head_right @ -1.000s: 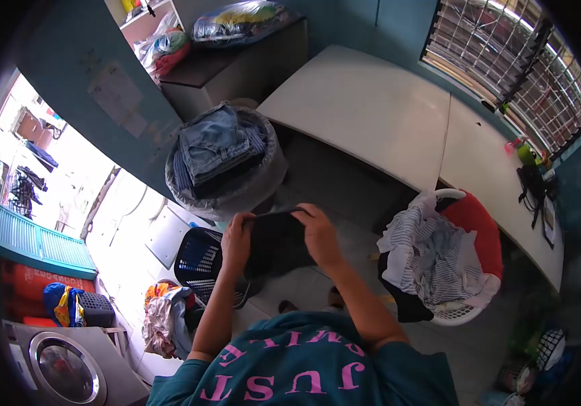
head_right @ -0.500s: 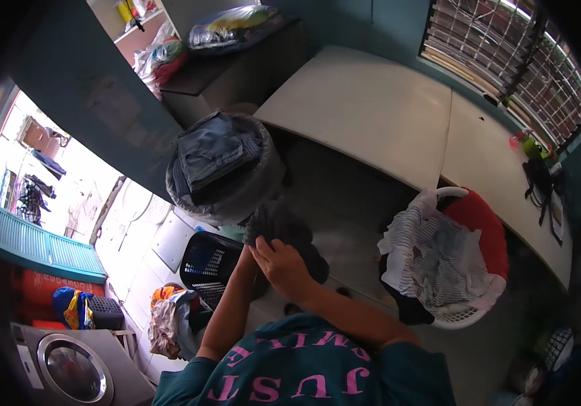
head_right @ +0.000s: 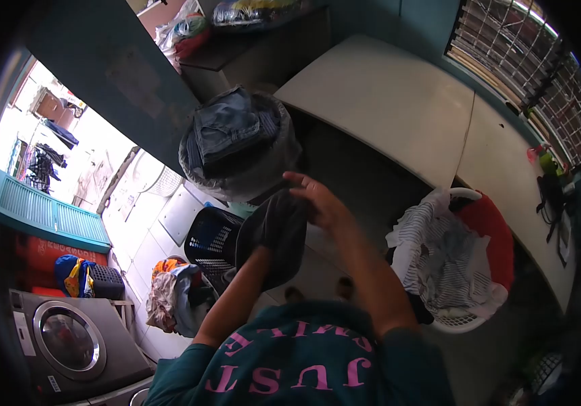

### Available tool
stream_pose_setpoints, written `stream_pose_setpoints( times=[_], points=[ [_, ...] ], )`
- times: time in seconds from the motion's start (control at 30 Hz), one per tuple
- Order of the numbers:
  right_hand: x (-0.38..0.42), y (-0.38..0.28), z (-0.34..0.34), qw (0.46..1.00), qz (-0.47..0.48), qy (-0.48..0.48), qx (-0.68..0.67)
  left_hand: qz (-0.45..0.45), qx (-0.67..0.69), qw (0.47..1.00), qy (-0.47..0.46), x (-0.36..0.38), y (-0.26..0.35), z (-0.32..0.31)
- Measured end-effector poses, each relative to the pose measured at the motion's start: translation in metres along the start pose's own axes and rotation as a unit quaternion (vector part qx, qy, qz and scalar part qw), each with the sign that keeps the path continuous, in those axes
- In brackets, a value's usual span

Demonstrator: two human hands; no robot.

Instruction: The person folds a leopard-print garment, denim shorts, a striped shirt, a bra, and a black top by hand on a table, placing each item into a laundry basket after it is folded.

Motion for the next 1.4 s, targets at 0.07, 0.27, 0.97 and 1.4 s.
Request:
stream_pose_setpoints(
  times=[0.07, 0.27, 0.97, 1.4],
  points=[
    [-0.026, 0.002, 0.033, 0.999, -0.015, 0.049, 0.01, 0.038, -0.003, 0.998, 0.045, 0.023, -0.012, -0.003],
    [-0.045, -0.001, 0.045, 0.96, -0.004, 0.123, 0.253, -0.024, 0.101, 0.994, 0.015, 0.052, 0.068, -0.035],
    [0.028, 0.148, 0.133, 0.945, 0.038, 0.296, -0.135, -0.201, 0.116, 0.956, -0.178, 0.08, 0.109, -0.123],
    [0.019, 0.107, 0.048, 0.972, -0.145, 0.178, 0.054, 0.17, 0.114, 0.978, 0.033, 0.063, -0.051, 0.107]
  ],
)
Point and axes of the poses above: each hand's wrist, its own x-axis away from the middle knuckle, its own z-axis out of the back of the hand, y = z × x, the point moved 7 cm from there along -x, towards the middle knuckle, and after that the axes turned 3 degrees about z, right-handed, at the moved point
